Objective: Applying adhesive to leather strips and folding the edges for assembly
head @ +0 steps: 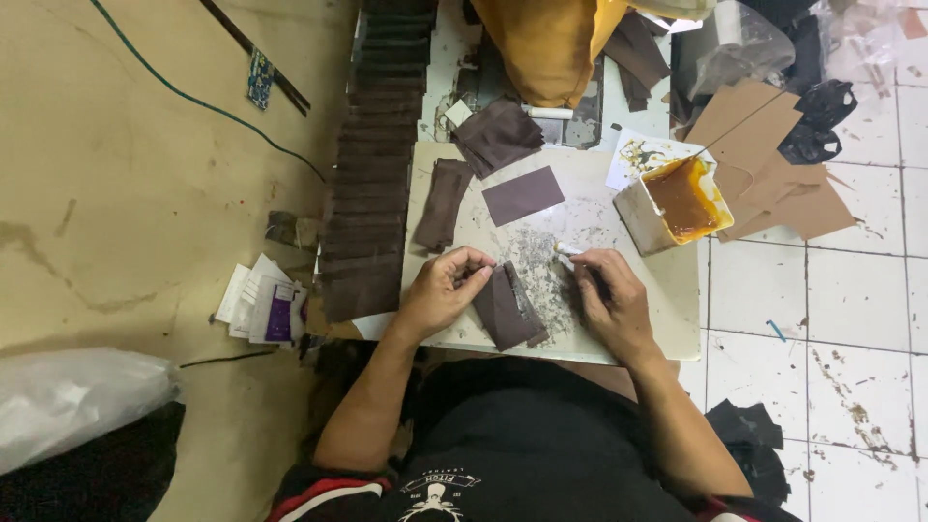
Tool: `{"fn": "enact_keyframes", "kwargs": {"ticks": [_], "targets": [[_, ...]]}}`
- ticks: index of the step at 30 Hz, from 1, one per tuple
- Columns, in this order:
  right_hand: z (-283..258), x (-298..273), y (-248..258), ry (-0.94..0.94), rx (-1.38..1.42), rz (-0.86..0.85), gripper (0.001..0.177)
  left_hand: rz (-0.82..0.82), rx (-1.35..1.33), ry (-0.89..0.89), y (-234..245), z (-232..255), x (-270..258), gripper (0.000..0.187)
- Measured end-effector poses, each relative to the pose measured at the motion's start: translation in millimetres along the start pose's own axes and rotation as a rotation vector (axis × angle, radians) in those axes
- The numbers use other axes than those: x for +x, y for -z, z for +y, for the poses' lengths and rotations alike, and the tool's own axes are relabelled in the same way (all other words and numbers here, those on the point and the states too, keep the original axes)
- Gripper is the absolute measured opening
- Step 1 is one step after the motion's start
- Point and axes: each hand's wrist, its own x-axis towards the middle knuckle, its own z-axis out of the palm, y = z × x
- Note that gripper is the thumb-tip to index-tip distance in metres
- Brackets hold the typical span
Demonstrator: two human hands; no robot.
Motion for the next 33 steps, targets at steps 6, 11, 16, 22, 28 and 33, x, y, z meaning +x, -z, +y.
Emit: {"fn": "enact_keyframes", "kwargs": {"ticks": [6, 11, 16, 22, 28, 33], "targets": [[-2, 1, -1, -0.012, 0.003, 0.001, 0.019, -0.005, -0.007, 0.009, 1, -4, -1, 0.014], [-3, 2, -1, -0.022, 0.004, -0.006, 0.019, 0.004, -0.022, 0.033, 1, 0, 0, 0.014], [-1, 3, -1, -0.029, 0.012, -0.01, 0.017, -0.003, -0.016, 0.054, 0, -6, 4, 0.014], [-4, 5, 0, -0.054, 0.017, -0.001, 0.016, -0.002, -0.005, 0.058, 0, 0, 6, 0.013], [-4, 7, 1, -0.059, 0.039, -0.016, 0.016, 0.017, -0.03, 0.079, -1, -4, 5, 0.014], [-6, 8, 2, -0.071, 0.053, -0.028, 0.017, 0.005, -0.03, 0.09, 1, 0, 6, 0.014]]}}
